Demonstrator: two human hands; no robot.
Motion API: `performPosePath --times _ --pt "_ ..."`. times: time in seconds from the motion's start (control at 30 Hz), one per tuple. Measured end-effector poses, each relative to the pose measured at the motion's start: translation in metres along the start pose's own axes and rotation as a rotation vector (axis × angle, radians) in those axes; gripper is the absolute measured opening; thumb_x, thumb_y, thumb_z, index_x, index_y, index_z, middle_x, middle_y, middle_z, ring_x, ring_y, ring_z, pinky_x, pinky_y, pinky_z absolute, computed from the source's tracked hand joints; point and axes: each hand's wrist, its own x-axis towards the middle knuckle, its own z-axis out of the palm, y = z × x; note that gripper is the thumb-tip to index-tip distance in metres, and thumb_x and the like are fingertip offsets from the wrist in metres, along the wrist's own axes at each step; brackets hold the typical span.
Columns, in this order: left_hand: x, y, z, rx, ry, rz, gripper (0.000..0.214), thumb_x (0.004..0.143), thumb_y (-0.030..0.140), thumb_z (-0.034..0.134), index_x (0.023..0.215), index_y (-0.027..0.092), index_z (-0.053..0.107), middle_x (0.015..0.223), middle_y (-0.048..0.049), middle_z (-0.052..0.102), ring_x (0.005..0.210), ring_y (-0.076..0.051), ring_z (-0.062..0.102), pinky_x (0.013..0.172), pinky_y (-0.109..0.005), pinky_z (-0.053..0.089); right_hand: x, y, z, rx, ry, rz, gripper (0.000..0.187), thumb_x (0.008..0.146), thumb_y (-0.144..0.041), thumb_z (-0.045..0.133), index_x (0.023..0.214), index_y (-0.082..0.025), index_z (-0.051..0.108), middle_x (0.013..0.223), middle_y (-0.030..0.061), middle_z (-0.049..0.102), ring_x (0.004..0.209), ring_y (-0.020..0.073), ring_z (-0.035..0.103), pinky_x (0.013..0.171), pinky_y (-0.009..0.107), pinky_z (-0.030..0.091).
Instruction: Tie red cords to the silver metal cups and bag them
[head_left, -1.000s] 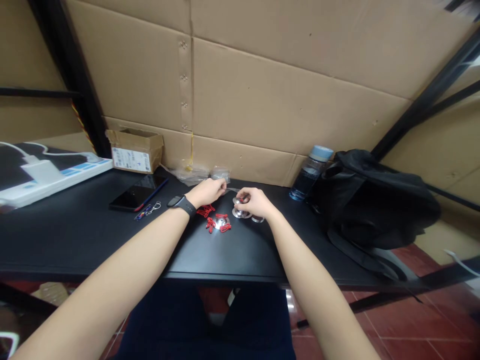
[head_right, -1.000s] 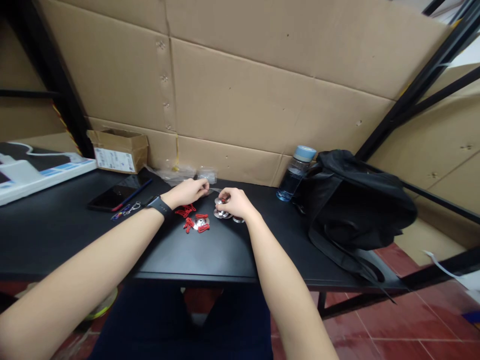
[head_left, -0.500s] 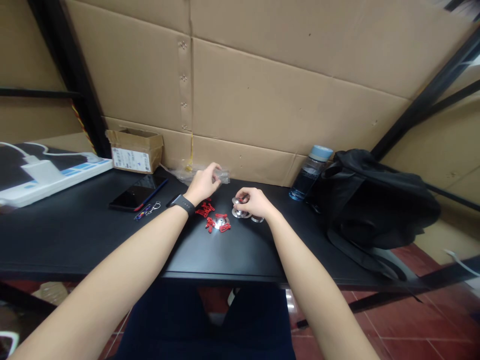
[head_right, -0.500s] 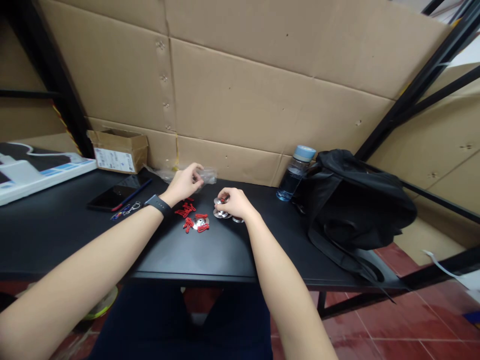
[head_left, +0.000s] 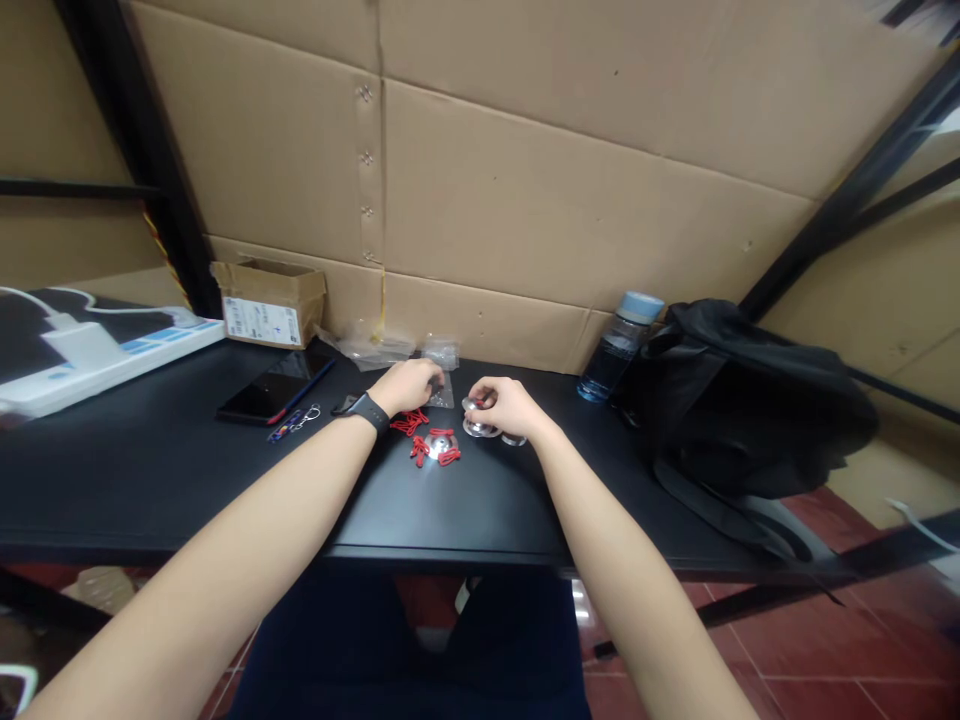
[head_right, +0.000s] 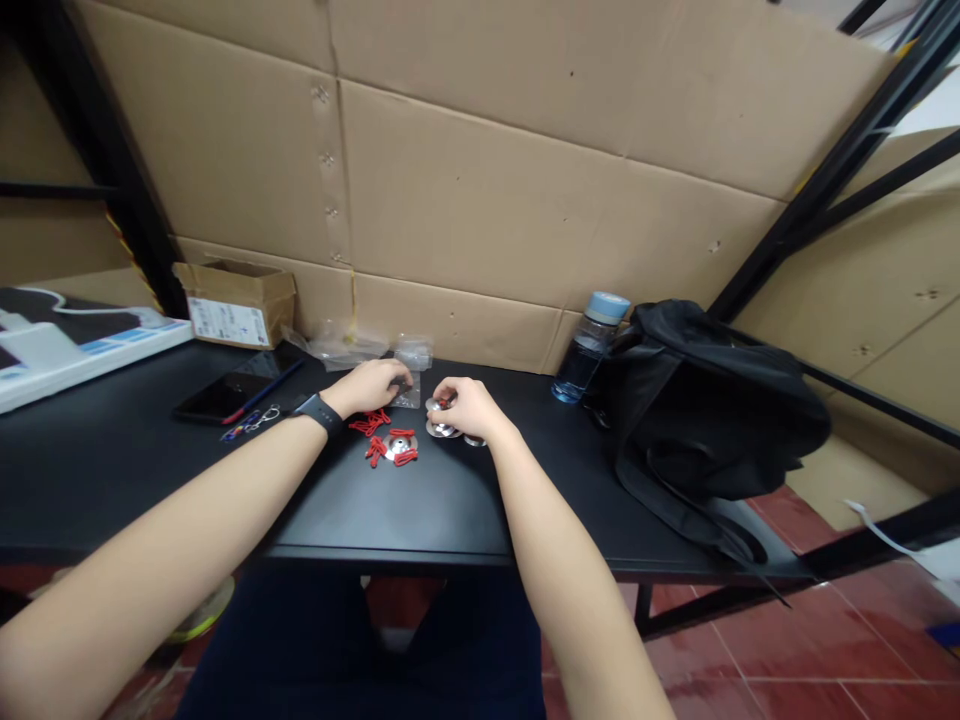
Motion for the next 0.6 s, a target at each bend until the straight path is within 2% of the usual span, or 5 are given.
performPosePath --times 0.07,0.2,0.4,0.5,0.6 --pt "0.0013 0.0009 0.0027 0.017 -0.012 -0.015 0.036 0.084 0.011 0.051 0.105 0.028 0.075 0.121 -0.0044 0.073 0.121 -0.026 0.062 0.105 -0.041 0.042 -0.0001 -0.0001 0.0 -0.001 -0.001 -0.001 0.027 0.068 -0.027 0.083 0.093 -0.019 0.077 0.082 0.0009 0.075 0.076 0.0149 0.067 0.07 0.023 0.048" --pt "0.0 -0.0001 0.0056 0.04 -0.032 -0.032 0.047 0.082 0.008 0.052 0.112 0.035 0.076 0.124 -0.0039 0.074 0.128 -0.031 0.058 0.107 -0.051 0.036 0.0001 0.0007 0.0003 -0.003 -0.005 0.002 0.027 0.068 -0.027 0.083 0.094 -0.02 0.077 0.08 0.0008 0.074 0.076 0.0152 0.067 0.07 0.024 0.049" --pt "-0.0042 -0.0023 -0.0002 0.049 -0.055 -0.053 0.053 0.08 0.006 0.058 0.115 0.041 0.076 0.14 -0.0005 0.066 0.15 -0.037 0.034 0.115 -0.064 0.019 -0.0002 0.0001 0.001 -0.005 -0.018 0.009 0.027 0.068 -0.028 0.082 0.094 -0.02 0.077 0.081 0.0008 0.074 0.077 0.0159 0.068 0.069 0.024 0.05" --pt "-0.0025 -0.0026 -0.0006 0.031 -0.114 -0.058 0.057 0.078 0.005 0.059 0.119 0.043 0.074 0.137 -0.0005 0.068 0.15 -0.036 0.034 0.116 -0.068 0.015 -0.0007 -0.0012 0.001 -0.006 -0.02 0.009 0.027 0.069 -0.028 0.082 0.094 -0.02 0.077 0.08 0.0006 0.074 0.076 0.0157 0.068 0.069 0.024 0.049" --pt "0.0 -0.0015 0.0006 0.029 -0.141 -0.077 0.05 0.081 0.009 0.058 0.117 0.039 0.075 0.131 -0.0031 0.072 0.147 -0.034 0.041 0.117 -0.066 0.018 -0.0011 -0.0021 0.0007 -0.008 -0.019 0.011 0.027 0.069 -0.029 0.082 0.094 -0.02 0.077 0.079 0.0004 0.074 0.076 0.0154 0.067 0.07 0.024 0.049"
